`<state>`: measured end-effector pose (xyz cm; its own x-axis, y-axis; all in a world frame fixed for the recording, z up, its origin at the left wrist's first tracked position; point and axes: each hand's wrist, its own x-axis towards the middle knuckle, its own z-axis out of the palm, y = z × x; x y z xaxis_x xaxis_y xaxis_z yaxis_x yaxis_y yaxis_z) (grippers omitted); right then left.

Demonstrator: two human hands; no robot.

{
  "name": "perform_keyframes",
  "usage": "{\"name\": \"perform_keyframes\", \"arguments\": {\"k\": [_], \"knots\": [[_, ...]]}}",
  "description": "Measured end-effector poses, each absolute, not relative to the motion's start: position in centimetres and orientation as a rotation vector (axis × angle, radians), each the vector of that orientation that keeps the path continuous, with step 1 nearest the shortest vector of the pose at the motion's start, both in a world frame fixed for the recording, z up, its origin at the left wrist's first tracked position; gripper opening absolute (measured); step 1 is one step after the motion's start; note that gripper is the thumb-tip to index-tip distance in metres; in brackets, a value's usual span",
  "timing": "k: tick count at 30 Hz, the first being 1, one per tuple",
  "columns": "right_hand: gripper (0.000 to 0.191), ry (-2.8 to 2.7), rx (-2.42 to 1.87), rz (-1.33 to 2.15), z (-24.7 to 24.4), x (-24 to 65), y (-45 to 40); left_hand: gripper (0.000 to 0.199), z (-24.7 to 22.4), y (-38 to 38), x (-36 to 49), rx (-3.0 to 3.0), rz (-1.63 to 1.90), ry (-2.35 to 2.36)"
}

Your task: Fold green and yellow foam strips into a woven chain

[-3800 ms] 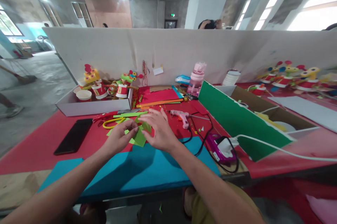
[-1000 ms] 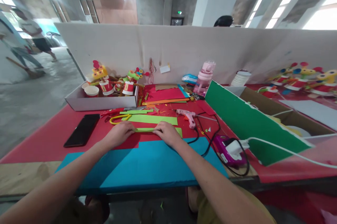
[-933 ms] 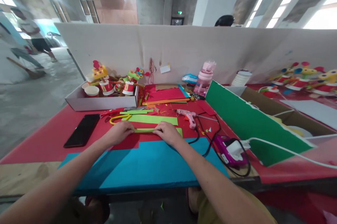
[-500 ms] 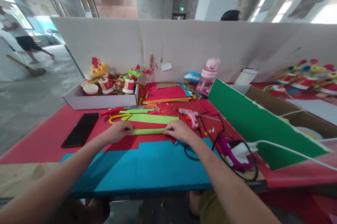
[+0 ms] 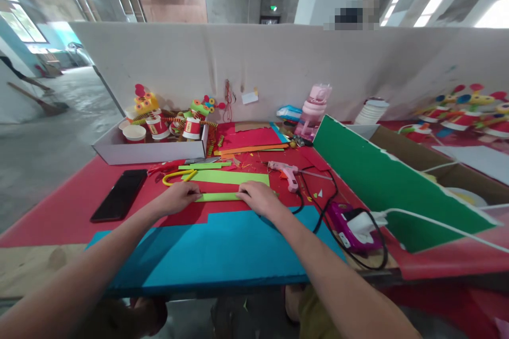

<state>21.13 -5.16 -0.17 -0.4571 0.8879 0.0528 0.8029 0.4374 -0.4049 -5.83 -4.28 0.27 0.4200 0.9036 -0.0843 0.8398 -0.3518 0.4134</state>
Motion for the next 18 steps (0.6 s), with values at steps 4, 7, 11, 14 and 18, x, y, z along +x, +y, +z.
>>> {"name": "perform_keyframes", "arguments": {"k": [4,7,11,14,18], "knots": [[0.020,-2.368,-1.545,0.478,-1.0,20.6,-4.9,0.023,0.3,-4.4,-5.5,2.346,0.149,1.568],[0.019,-2.338,-1.587,0.485,-1.0,20.7,-4.9,0.023,0.2,-4.5,-5.3,2.400,0.107,1.622],[0.015,-2.355,-1.583,0.366,-0.7,20.4,-5.2,0.024,0.1,-4.6,-4.9,2.452,0.041,1.667],[0.016,-2.376,-1.618,0.317,-0.5,20.0,-5.4,0.025,0.3,-4.6,-4.7,2.458,-0.022,1.683],[0.016,-2.381,-1.688,0.295,-0.4,19.8,-5.3,0.026,0.4,-4.5,-4.5,2.473,-0.057,1.712]]}}
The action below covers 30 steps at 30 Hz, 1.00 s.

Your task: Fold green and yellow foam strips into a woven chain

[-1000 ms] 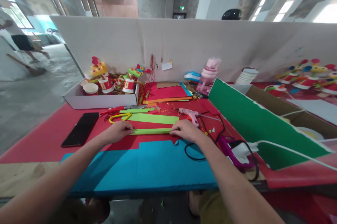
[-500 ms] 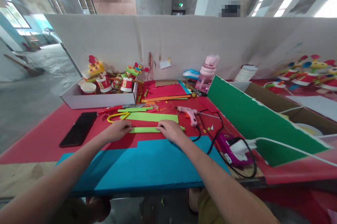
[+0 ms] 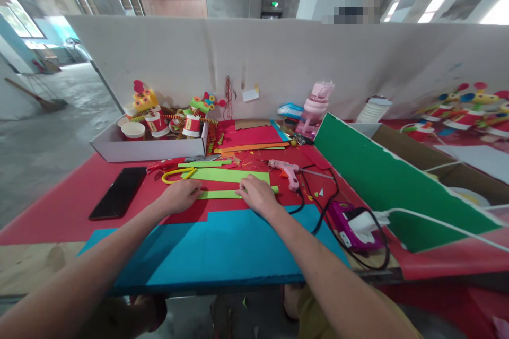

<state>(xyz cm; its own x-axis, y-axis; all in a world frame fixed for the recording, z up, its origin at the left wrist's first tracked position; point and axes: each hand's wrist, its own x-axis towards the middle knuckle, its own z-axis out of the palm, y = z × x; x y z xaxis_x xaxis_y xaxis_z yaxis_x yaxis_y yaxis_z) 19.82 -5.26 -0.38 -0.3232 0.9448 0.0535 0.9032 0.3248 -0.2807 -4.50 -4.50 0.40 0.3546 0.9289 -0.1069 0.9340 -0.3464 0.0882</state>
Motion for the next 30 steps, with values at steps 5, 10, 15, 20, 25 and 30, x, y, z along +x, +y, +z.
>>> {"name": "perform_keyframes", "arguments": {"k": [5,10,15,20,25,30], "knots": [[0.018,-2.413,-1.724,0.234,-0.3,19.6,-5.3,0.024,0.5,-4.5,-4.3,2.466,-0.072,1.723],[0.017,-2.435,-1.763,0.178,0.1,19.3,-5.6,0.017,0.7,-5.0,-4.2,2.451,0.010,1.740],[0.013,-2.444,-1.752,0.176,0.5,19.1,-5.8,0.020,1.1,-5.3,-4.2,2.430,0.008,1.745],[0.017,-2.461,-1.655,0.207,0.2,19.3,-5.8,0.020,1.1,-4.9,-4.4,2.492,-0.106,1.732],[0.019,-2.470,-1.550,0.251,-0.5,20.0,-5.4,0.008,0.8,-4.8,-4.7,2.482,-0.016,1.633],[0.017,-2.488,-1.462,0.259,-0.6,20.3,-5.3,0.018,1.3,-5.5,-4.4,2.531,-0.005,1.692]]}}
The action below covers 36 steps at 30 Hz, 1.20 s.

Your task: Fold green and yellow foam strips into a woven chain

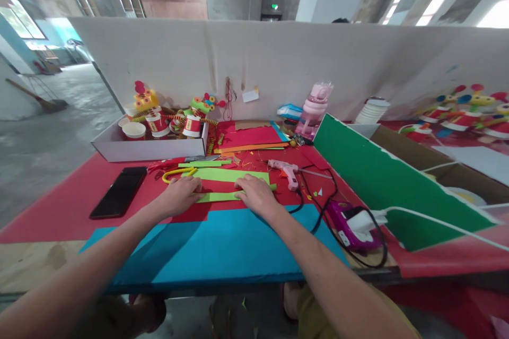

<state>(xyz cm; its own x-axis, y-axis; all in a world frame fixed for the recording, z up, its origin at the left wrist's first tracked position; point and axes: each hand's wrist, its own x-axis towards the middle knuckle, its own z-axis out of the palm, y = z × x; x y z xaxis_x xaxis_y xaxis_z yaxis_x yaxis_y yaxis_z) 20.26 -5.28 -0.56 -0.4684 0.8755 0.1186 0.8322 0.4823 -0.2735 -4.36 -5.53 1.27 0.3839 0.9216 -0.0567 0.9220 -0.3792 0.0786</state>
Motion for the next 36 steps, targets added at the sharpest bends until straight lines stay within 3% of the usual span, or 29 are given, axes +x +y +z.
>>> {"name": "perform_keyframes", "arguments": {"k": [4,11,17,20,22,26,30,36], "knots": [[0.018,-2.486,-1.515,0.253,-0.3,20.0,-5.6,0.038,1.4,-6.0,-4.1,2.484,-0.110,1.763],[0.014,-2.481,-1.528,0.233,0.0,19.7,-6.0,0.018,0.9,-6.5,-4.0,2.440,0.019,1.648],[0.007,-2.504,-1.394,0.316,0.0,19.6,-6.1,0.037,1.2,-8.4,-2.7,2.656,0.092,1.654],[0.005,-2.503,-1.378,0.340,-0.5,19.5,-6.0,0.023,1.2,-8.3,-2.0,2.738,0.006,1.652],[0.008,-2.483,-1.364,0.343,-0.9,19.4,-5.8,0.017,1.0,-7.8,-1.7,2.834,-0.015,1.646],[0.026,-2.417,-1.349,0.346,-1.1,19.0,-5.0,0.027,0.8,-6.8,-1.4,3.006,0.153,1.601],[0.031,-2.296,-1.323,0.596,-0.4,18.7,-4.4,0.034,1.3,-6.3,-1.5,3.083,0.274,1.592],[0.021,-2.117,-1.167,0.923,0.1,18.5,-4.4,0.040,1.9,-6.1,-1.7,3.112,0.297,1.657]]}}
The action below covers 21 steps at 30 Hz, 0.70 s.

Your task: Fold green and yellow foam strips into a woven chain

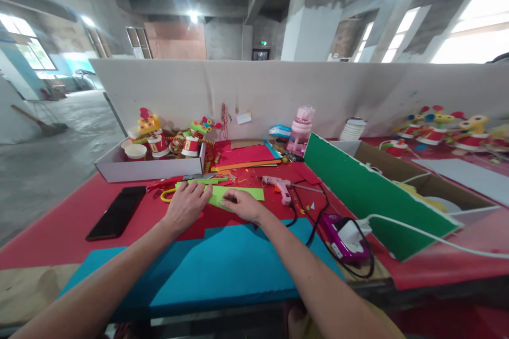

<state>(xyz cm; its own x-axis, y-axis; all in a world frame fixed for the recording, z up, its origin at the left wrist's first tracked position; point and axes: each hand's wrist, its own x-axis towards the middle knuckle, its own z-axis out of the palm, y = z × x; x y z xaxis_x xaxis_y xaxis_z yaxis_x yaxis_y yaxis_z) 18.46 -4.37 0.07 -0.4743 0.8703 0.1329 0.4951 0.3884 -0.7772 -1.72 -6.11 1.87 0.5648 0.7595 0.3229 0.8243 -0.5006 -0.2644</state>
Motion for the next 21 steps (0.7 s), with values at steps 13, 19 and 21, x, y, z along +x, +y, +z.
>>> {"name": "perform_keyframes", "arguments": {"k": [13,19,21], "knots": [[0.021,-2.534,-1.207,-0.340,2.5,17.9,-6.3,0.039,2.7,-5.5,-1.4,-2.752,-0.574,-1.612],[0.024,-2.131,-1.152,-0.296,4.2,16.6,-6.8,0.021,3.3,-3.9,-2.4,-2.679,-0.882,-1.836],[0.032,-1.787,-1.173,-0.199,4.2,15.9,-6.0,0.025,3.5,-2.7,-2.5,-2.596,-1.211,-2.033]]}}
